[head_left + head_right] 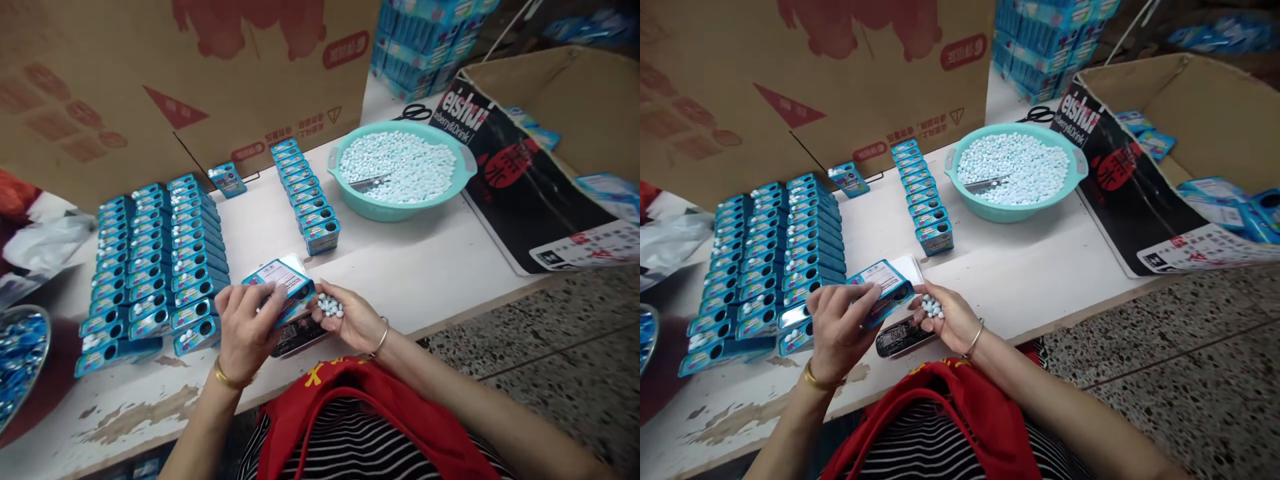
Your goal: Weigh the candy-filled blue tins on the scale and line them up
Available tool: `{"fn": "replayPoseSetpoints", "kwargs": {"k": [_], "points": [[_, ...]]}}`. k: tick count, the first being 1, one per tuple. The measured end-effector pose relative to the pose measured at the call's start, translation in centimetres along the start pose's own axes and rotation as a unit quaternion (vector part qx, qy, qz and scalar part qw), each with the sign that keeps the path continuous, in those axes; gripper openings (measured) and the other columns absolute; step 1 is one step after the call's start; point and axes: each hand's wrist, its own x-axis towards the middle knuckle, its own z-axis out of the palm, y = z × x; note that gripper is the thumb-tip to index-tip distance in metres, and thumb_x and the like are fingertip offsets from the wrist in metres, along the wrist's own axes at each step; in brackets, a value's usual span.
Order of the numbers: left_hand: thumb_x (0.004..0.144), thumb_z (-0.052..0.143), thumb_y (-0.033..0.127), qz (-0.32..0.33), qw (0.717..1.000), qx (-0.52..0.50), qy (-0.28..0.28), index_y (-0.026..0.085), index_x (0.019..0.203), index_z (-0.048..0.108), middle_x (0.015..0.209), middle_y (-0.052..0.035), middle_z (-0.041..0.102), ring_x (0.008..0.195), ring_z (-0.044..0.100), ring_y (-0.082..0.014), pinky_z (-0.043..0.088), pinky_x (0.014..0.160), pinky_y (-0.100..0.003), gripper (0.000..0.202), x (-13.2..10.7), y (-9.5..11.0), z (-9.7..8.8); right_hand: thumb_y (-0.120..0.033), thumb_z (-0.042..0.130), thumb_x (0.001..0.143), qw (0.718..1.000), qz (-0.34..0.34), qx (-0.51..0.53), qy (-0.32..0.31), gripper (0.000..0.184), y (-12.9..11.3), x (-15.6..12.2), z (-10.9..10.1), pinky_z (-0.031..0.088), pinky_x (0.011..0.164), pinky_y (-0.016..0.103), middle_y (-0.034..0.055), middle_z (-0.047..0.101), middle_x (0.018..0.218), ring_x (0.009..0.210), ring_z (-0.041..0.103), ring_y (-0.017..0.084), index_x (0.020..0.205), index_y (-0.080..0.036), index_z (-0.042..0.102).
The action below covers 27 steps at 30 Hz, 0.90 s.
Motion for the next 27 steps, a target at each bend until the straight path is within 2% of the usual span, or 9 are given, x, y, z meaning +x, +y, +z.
{"fn": "replayPoseSetpoints", "kwargs": {"k": [3,7,9,12,15,21,25,27], "points": [[0.08,0.062,0.022,0.031,0.999,0.04,0.002,0.023,0.108,0.057,0.091,-0.006,0.064,0.082,0.051,-0.0213,0.03,0.075,-0.038,0.028,0.2,0.3,0.0,-0.029,0.049,0.09,1.0,0.001,0.002,0.014,0.018,0.1,0.5,0.6,0.033,0.036,0.014,0.0037,0.061,0.067,0.048,0.054,0.007,0.087,-0.013,0.057],[0.077,0.065,0.019,0.024,0.999,0.046,0.001,0.022,0.106,0.057,0.089,-0.0059,0.063,0.079,0.051,-0.0211,0.03,0.074,-0.038,0.03,0.1,0.1,0.4,-0.023,0.044,0.091,1.0,0.004,-0.001,0.02,0.019,0.5,1.1,1.1,0.031,0.035,0.015,0.0051,0.061,0.064,0.046,0.053,0.007,0.083,-0.011,0.056],[0.076,0.066,0.021,-0.005,1.0,0.021,0.008,0.023,0.107,0.057,0.09,-0.0053,0.062,0.079,0.051,-0.0208,0.03,0.074,-0.038,0.032,0.1,-0.1,0.4,-0.023,0.045,0.09,1.0,0.0,-0.001,0.013,0.019,0.6,1.2,1.2,0.03,0.035,0.015,0.0057,0.062,0.066,0.046,0.053,0.007,0.083,-0.01,0.056],[0.077,0.067,0.027,-0.094,0.994,-0.064,-0.001,0.023,0.105,0.055,0.089,-0.0034,0.06,0.082,0.053,-0.0198,0.032,0.076,-0.036,0.031,-0.2,-0.5,0.7,-0.022,0.047,0.089,1.0,-0.009,-0.001,0.014,0.017,0.5,0.9,0.9,0.029,0.035,0.014,0.0056,0.062,0.068,0.047,0.053,0.007,0.085,-0.01,0.058],[0.078,0.067,0.035,-0.176,0.972,-0.156,-0.017,0.022,0.104,0.053,0.091,-0.0021,0.06,0.085,0.055,-0.0187,0.037,0.078,-0.034,0.032,-0.7,-1.2,1.6,-0.027,0.055,0.086,1.0,-0.01,-0.001,0.013,0.018,0.1,0.4,0.1,0.025,0.034,0.013,0.0035,0.059,0.067,0.047,0.05,0.005,0.086,-0.01,0.06],[0.078,0.067,0.043,-0.225,0.949,-0.219,-0.037,0.021,0.103,0.054,0.096,-0.0027,0.062,0.089,0.057,-0.0193,0.041,0.08,-0.033,0.035,-1.6,-2.4,3.2,-0.038,0.072,0.074,1.0,-0.002,0.006,0.03,0.03,-0.3,-0.5,-2.5,0.022,0.034,0.012,-0.0002,0.057,0.066,0.047,0.046,0.003,0.08,-0.012,0.06],[0.075,0.07,0.042,-0.221,0.939,-0.262,-0.036,0.022,0.11,0.054,0.105,-0.0043,0.061,0.097,0.057,-0.0194,0.044,0.085,-0.034,0.044,-1.5,-2.7,2.5,-0.037,0.071,0.076,0.999,0.001,0.001,0.046,0.027,-0.1,-1.1,-3.7,0.027,0.035,0.012,0.0006,0.058,0.069,0.048,0.046,0.003,0.083,-0.012,0.062],[0.075,0.07,0.041,-0.222,0.935,-0.276,-0.017,0.022,0.115,0.053,0.108,-0.0046,0.061,0.1,0.057,-0.0193,0.044,0.088,-0.034,0.047,-1.4,-3.0,1.6,-0.036,0.07,0.076,0.999,-0.006,-0.009,0.052,0.027,0.1,-1.3,-4.2,0.029,0.037,0.012,0.0013,0.058,0.07,0.05,0.047,0.003,0.085,-0.012,0.063]]}}
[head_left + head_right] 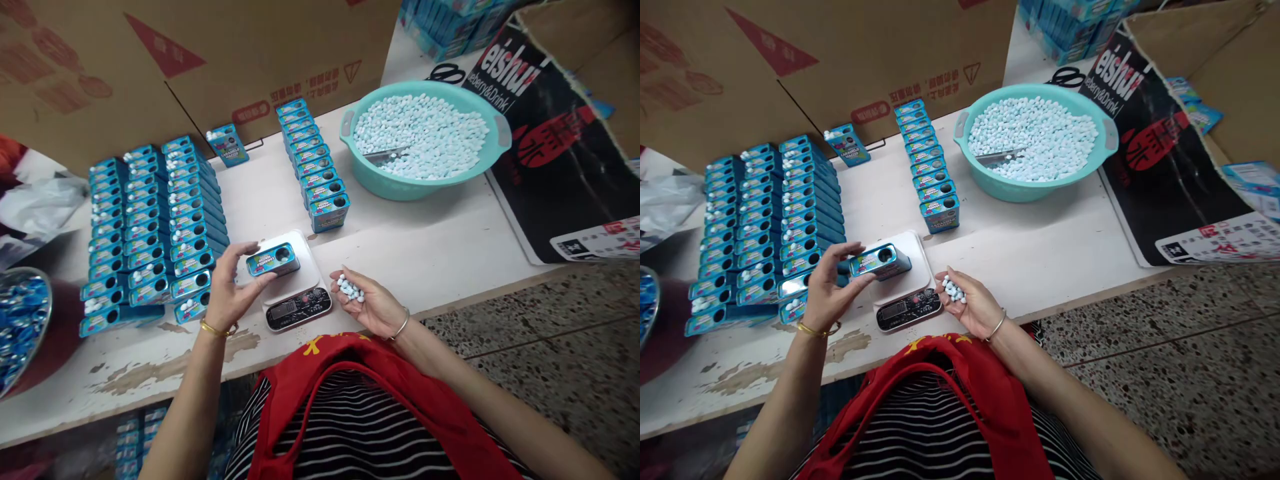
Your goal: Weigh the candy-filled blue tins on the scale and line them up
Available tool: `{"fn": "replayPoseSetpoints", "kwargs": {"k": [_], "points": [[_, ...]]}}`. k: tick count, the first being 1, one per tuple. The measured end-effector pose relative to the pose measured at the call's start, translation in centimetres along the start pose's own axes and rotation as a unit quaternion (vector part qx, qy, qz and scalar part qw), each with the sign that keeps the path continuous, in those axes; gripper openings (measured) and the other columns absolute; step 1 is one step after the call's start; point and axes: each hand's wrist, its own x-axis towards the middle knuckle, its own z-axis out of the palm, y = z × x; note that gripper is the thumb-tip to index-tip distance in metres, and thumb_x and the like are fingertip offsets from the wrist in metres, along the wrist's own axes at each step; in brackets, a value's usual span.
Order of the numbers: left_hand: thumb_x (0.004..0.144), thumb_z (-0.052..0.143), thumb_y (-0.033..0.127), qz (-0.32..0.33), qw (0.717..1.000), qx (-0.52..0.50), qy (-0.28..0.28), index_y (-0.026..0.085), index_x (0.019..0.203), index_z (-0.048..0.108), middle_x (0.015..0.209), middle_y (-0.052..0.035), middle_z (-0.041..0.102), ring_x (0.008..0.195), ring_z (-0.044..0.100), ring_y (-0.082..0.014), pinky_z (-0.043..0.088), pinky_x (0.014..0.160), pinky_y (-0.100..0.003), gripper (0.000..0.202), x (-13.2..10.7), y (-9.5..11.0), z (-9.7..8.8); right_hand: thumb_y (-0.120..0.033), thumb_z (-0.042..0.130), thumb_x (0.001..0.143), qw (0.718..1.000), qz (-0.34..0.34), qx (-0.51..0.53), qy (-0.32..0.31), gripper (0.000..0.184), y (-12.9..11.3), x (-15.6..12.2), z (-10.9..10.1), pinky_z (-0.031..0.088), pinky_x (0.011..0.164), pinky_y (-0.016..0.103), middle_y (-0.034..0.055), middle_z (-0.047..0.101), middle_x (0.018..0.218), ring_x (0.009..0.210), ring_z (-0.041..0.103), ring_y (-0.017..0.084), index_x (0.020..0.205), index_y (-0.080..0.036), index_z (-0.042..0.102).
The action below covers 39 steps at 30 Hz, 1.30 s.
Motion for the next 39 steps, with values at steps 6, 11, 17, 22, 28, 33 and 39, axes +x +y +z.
{"fn": "replayPoseSetpoints", "kwargs": {"k": [6,11,17,22,28,33,39], "points": [[0.085,0.058,0.034,-0.016,0.996,-0.014,0.091,0.022,0.108,0.059,0.097,-0.0028,0.061,0.09,0.058,-0.0162,0.048,0.083,-0.034,0.026,-0.3,0.4,-2.6,-0.034,0.073,0.074,1.0,-0.01,-0.012,0.015,0.025,0.5,-0.7,-1.1,0.029,0.037,0.011,0.0022,0.059,0.071,0.052,0.047,0.003,0.084,-0.013,0.064],[0.084,0.06,0.03,-0.022,0.995,-0.01,0.093,0.022,0.102,0.061,0.093,-0.0015,0.061,0.084,0.058,-0.0143,0.048,0.079,-0.032,0.019,-0.5,0.0,-3.0,-0.032,0.07,0.077,0.999,-0.011,-0.013,0.033,0.021,0.9,-1.2,-1.7,0.031,0.037,0.012,0.0034,0.062,0.072,0.053,0.047,0.005,0.084,-0.014,0.065],[0.084,0.061,0.029,0.012,0.998,0.017,0.057,0.021,0.098,0.061,0.091,-0.0016,0.063,0.082,0.058,-0.0134,0.047,0.073,-0.028,0.016,0.1,0.3,-2.6,-0.031,0.071,0.075,0.999,-0.018,-0.013,0.042,0.023,1.2,-1.5,-1.9,0.032,0.038,0.012,0.0042,0.063,0.073,0.053,0.05,0.005,0.085,-0.012,0.066],[0.084,0.061,0.033,0.024,0.999,0.04,0.011,0.02,0.101,0.06,0.093,-0.0027,0.063,0.083,0.058,-0.0149,0.047,0.072,-0.029,0.022,0.6,0.6,-2.2,-0.034,0.073,0.072,0.999,-0.011,-0.024,0.035,0.027,1.3,-1.5,-1.7,0.032,0.039,0.013,0.0035,0.063,0.073,0.053,0.051,0.005,0.085,-0.013,0.065],[0.081,0.064,0.042,0.048,0.997,0.051,-0.03,0.02,0.106,0.058,0.096,-0.0048,0.062,0.088,0.057,-0.0173,0.048,0.078,-0.032,0.034,0.9,0.8,-1.6,-0.041,0.073,0.072,0.997,-0.008,-0.079,-0.005,0.032,0.8,-1.1,0.6,0.013,0.035,0.016,-0.0028,0.054,0.063,0.043,0.036,0.001,0.083,-0.013,0.064],[0.083,0.062,0.039,0.051,0.997,0.059,-0.015,0.019,0.104,0.059,0.099,-0.0068,0.061,0.09,0.057,-0.0173,0.048,0.079,-0.032,0.03,0.8,0.7,-1.7,-0.036,0.071,0.075,0.987,-0.045,-0.129,-0.083,0.025,-1.3,-0.3,4.6,0.014,0.038,0.019,-0.0044,0.051,0.061,0.042,0.031,0.0,0.085,-0.014,0.065],[0.081,0.064,0.039,0.047,0.997,0.053,-0.016,0.019,0.107,0.058,0.098,-0.0054,0.06,0.091,0.057,-0.0178,0.047,0.081,-0.032,0.034,0.3,0.7,-2.1,-0.036,0.068,0.077,0.963,-0.113,-0.222,-0.101,0.022,-2.4,1.7,8.2,0.011,0.038,0.021,-0.005,0.051,0.055,0.038,0.031,0.001,0.079,-0.015,0.065]]}}
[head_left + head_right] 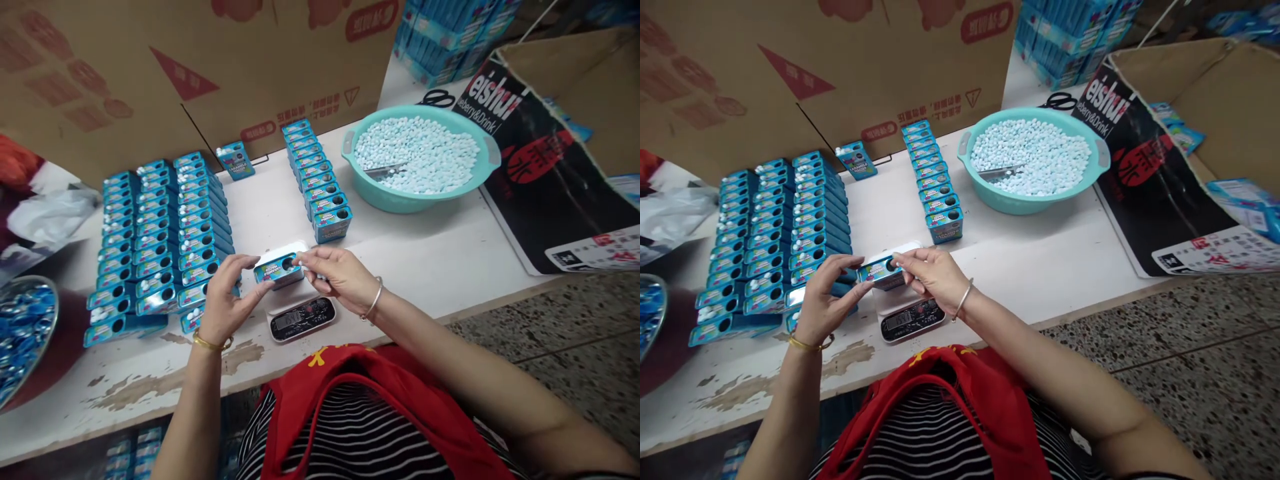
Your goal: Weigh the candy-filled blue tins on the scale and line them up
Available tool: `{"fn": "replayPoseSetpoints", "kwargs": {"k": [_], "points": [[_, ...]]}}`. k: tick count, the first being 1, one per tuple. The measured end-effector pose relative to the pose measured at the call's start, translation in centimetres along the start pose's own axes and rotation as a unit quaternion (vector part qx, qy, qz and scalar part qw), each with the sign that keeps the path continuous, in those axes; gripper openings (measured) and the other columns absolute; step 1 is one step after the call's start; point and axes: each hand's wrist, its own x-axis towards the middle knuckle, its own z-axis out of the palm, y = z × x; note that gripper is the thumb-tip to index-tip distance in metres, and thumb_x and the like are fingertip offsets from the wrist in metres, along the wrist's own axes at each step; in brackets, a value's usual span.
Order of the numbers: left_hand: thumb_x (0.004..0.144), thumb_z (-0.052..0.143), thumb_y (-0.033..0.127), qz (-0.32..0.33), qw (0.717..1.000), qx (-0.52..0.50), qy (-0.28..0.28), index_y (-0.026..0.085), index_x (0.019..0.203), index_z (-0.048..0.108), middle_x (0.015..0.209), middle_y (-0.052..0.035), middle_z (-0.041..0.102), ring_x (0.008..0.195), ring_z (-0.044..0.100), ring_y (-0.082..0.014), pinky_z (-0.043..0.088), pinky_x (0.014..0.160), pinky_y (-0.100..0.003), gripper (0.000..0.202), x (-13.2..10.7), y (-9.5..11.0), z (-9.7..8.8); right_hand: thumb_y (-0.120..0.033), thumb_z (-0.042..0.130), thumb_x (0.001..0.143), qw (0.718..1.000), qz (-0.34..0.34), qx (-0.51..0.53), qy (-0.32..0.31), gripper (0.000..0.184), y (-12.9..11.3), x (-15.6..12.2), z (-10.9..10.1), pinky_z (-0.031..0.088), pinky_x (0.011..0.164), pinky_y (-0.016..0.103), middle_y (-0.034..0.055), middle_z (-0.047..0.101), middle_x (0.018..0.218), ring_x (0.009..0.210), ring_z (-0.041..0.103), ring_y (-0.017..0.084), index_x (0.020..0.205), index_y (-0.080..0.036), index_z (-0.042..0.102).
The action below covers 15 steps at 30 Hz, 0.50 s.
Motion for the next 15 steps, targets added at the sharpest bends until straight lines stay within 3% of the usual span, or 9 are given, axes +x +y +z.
{"fn": "replayPoseSetpoints", "kwargs": {"k": [5,8,11,15], "points": [[0.082,0.064,0.04,0.005,1.0,0.002,-0.008,0.021,0.112,0.056,0.105,-0.0062,0.058,0.098,0.056,-0.0195,0.045,0.084,-0.033,0.036,-0.2,-0.2,0.3,-0.034,0.068,0.076,0.999,-0.022,-0.048,0.011,0.019,-0.3,1.2,0.5,0.012,0.036,0.021,-0.0066,0.05,0.049,0.035,0.028,0.001,0.081,-0.015,0.065],[0.08,0.064,0.044,0.029,0.997,0.05,-0.056,0.023,0.123,0.049,0.114,-0.0081,0.057,0.105,0.054,-0.0231,0.042,0.086,-0.036,0.05,0.2,-0.3,0.8,-0.038,0.07,0.074,0.999,-0.033,-0.017,0.025,0.025,0.0,0.6,-0.8,0.011,0.036,0.02,-0.0062,0.051,0.053,0.036,0.029,0.0,0.083,-0.015,0.065],[0.085,0.059,0.039,0.071,0.988,0.109,-0.078,0.022,0.12,0.051,0.103,-0.0071,0.062,0.095,0.056,-0.023,0.039,0.079,-0.036,0.04,1.6,0.5,1.8,-0.043,0.072,0.072,0.999,0.016,0.036,0.033,0.032,1.4,-0.8,-3.0,0.011,0.038,0.019,-0.0056,0.051,0.056,0.037,0.03,-0.001,0.081,-0.013,0.064],[0.085,0.057,0.033,0.12,0.986,0.112,-0.032,0.02,0.117,0.052,0.097,-0.0076,0.063,0.088,0.055,-0.0228,0.036,0.077,-0.037,0.035,5.2,3.0,4.6,-0.046,0.075,0.067,0.991,0.087,0.095,0.046,0.04,4.1,-2.5,-5.5,0.006,0.037,0.018,-0.0057,0.051,0.057,0.036,0.028,-0.002,0.079,-0.011,0.06]]}}
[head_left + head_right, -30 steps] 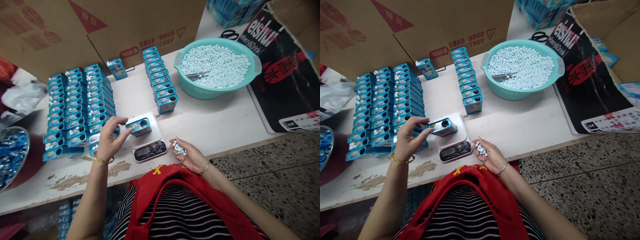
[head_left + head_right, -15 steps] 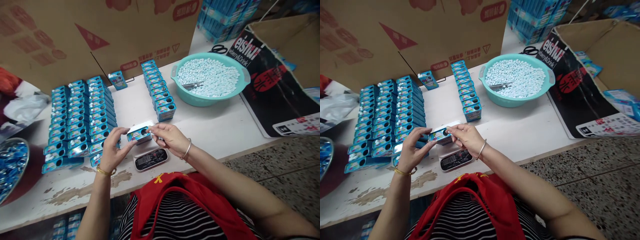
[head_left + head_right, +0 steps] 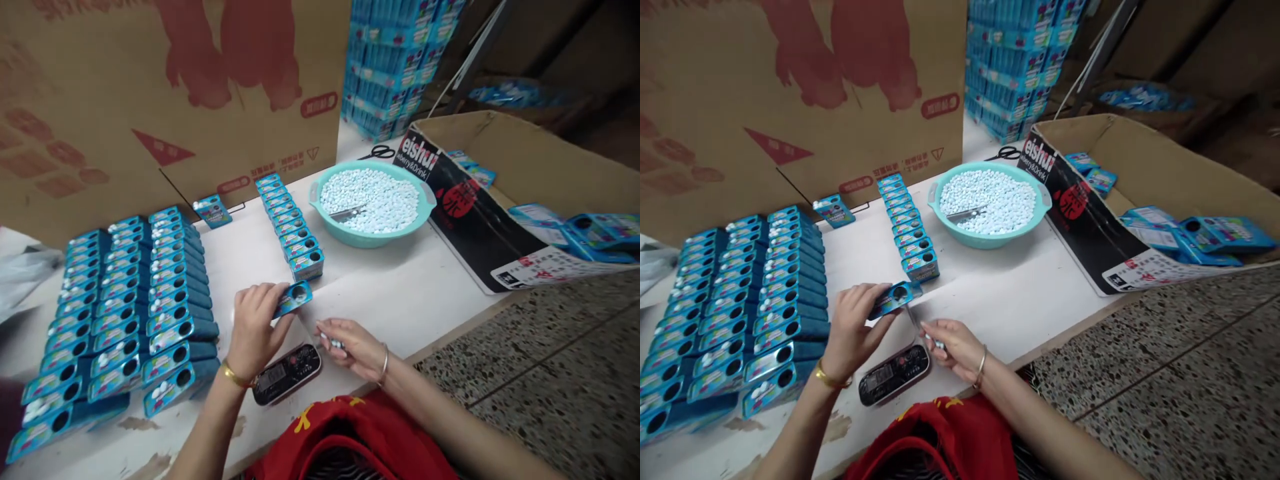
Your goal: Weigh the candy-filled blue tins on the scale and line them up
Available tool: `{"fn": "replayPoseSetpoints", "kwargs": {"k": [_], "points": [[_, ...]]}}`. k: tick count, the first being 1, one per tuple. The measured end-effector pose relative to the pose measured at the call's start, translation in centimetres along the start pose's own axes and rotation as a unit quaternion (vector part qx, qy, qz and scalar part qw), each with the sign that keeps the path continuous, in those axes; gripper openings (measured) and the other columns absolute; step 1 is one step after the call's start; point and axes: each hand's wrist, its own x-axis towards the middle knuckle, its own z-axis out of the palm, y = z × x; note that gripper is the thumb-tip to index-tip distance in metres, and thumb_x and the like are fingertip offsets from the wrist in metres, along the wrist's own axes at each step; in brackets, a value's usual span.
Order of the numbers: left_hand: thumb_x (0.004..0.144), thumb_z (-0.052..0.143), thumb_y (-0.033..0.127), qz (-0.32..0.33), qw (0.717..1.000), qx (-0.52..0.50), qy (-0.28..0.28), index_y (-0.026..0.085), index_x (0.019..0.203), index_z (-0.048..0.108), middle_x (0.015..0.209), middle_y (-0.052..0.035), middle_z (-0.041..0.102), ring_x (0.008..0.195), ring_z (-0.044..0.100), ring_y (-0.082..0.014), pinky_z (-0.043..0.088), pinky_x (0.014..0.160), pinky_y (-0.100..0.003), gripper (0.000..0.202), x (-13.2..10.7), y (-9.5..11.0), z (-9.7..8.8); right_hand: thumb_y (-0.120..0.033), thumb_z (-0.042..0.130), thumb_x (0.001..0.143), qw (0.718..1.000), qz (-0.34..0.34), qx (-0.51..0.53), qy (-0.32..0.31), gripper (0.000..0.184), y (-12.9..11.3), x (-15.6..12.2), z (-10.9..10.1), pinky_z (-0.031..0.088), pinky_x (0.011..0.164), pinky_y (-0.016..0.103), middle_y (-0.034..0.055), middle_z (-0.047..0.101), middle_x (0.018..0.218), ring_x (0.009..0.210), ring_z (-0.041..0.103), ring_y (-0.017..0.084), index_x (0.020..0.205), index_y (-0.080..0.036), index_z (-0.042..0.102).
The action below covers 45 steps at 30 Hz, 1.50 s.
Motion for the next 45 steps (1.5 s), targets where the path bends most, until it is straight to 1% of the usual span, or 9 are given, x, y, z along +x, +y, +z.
{"fn": "replayPoseSetpoints", "kwargs": {"k": [5,9,12,16,19,25,31,40,45], "points": [[0.083,0.059,0.031,0.015,0.999,0.021,-0.022,0.019,0.114,0.054,0.1,-0.009,0.062,0.091,0.054,-0.0245,0.035,0.077,-0.039,0.033,4.0,1.9,3.9,-0.048,0.079,0.061,0.999,0.011,0.03,0.033,0.045,1.3,-0.8,-1.1,0.003,0.038,0.018,-0.0062,0.05,0.057,0.036,0.026,-0.003,0.078,-0.012,0.058],[0.083,0.059,0.035,0.014,0.999,0.047,-0.019,0.019,0.116,0.053,0.106,-0.011,0.059,0.095,0.053,-0.0255,0.036,0.079,-0.039,0.037,4.5,0.5,5.0,-0.05,0.077,0.063,0.999,0.004,0.034,0.035,0.045,1.4,-0.9,-1.2,0.003,0.039,0.018,-0.0064,0.049,0.056,0.036,0.024,-0.003,0.077,-0.012,0.057],[0.084,0.057,0.04,0.01,0.998,0.059,0.013,0.02,0.122,0.048,0.115,-0.0118,0.056,0.108,0.05,-0.0256,0.035,0.089,-0.04,0.044,6.2,-3.5,3.5,-0.051,0.076,0.064,0.998,0.023,0.032,0.039,0.045,1.6,-0.7,-1.5,0.002,0.04,0.018,-0.0064,0.047,0.056,0.037,0.023,-0.003,0.077,-0.012,0.057],[0.086,0.052,0.04,-0.186,0.963,0.197,0.01,0.02,0.121,0.049,0.125,-0.0131,0.049,0.115,0.044,-0.0283,0.033,0.09,-0.04,0.04,11.3,-12.6,0.1,-0.054,0.076,0.061,0.997,0.05,0.038,0.046,0.048,1.9,-0.5,-1.7,0.003,0.04,0.018,-0.0049,0.049,0.058,0.037,0.024,-0.003,0.076,-0.012,0.059],[0.078,0.06,0.031,-0.227,0.948,0.222,-0.007,0.019,0.107,0.057,0.122,-0.0162,0.049,0.113,0.041,-0.0341,0.032,0.087,-0.045,0.032,14.9,-18.8,-1.3,-0.056,0.077,0.059,0.996,0.06,0.048,0.054,0.048,2.0,-0.4,-2.0,0.002,0.039,0.017,-0.0044,0.05,0.058,0.036,0.025,-0.003,0.076,-0.013,0.061],[0.072,0.064,0.025,-0.172,0.964,0.203,-0.023,0.016,0.07,0.054,0.102,-0.0125,0.053,0.107,0.041,-0.0318,0.032,0.087,-0.048,0.014,17.2,-22.7,-1.0,-0.052,0.076,0.063,0.993,0.042,0.072,0.078,0.042,1.8,0.1,-2.9,0.004,0.037,0.016,-0.0031,0.053,0.059,0.035,0.027,-0.003,0.076,-0.014,0.063],[0.083,0.053,0.035,-0.092,0.979,0.171,-0.063,0.017,0.06,0.047,0.08,-0.0028,0.051,0.095,0.051,-0.0216,0.035,0.087,-0.041,0.029,15.7,-19.5,-2.7,-0.038,0.076,0.069,0.991,0.021,0.088,0.094,0.027,1.0,0.1,-3.1,0.013,0.035,0.013,0.0001,0.057,0.065,0.041,0.034,-0.001,0.076,-0.014,0.066],[0.082,0.058,0.035,0.023,0.937,0.232,-0.262,0.018,0.072,0.057,0.08,-0.006,0.058,0.064,0.057,-0.0197,0.038,0.055,-0.031,0.02,4.0,-1.6,-5.8,-0.014,0.066,0.075,0.979,0.051,0.19,0.052,0.015,1.7,-1.7,-2.8,0.048,0.053,0.014,0.0056,0.066,0.078,0.064,0.062,0.008,0.09,-0.01,0.067],[0.087,0.052,0.028,-0.003,0.916,0.229,-0.33,0.015,0.087,0.059,0.09,-0.0085,0.059,0.079,0.059,-0.0214,0.044,0.066,-0.032,0.015,2.3,1.5,-4.6,-0.013,0.055,0.083,0.973,0.055,0.221,0.024,0.016,2.1,-3.3,-2.1,0.055,0.065,0.018,0.0098,0.071,0.087,0.079,0.07,0.014,0.093,-0.009,0.066]]}}
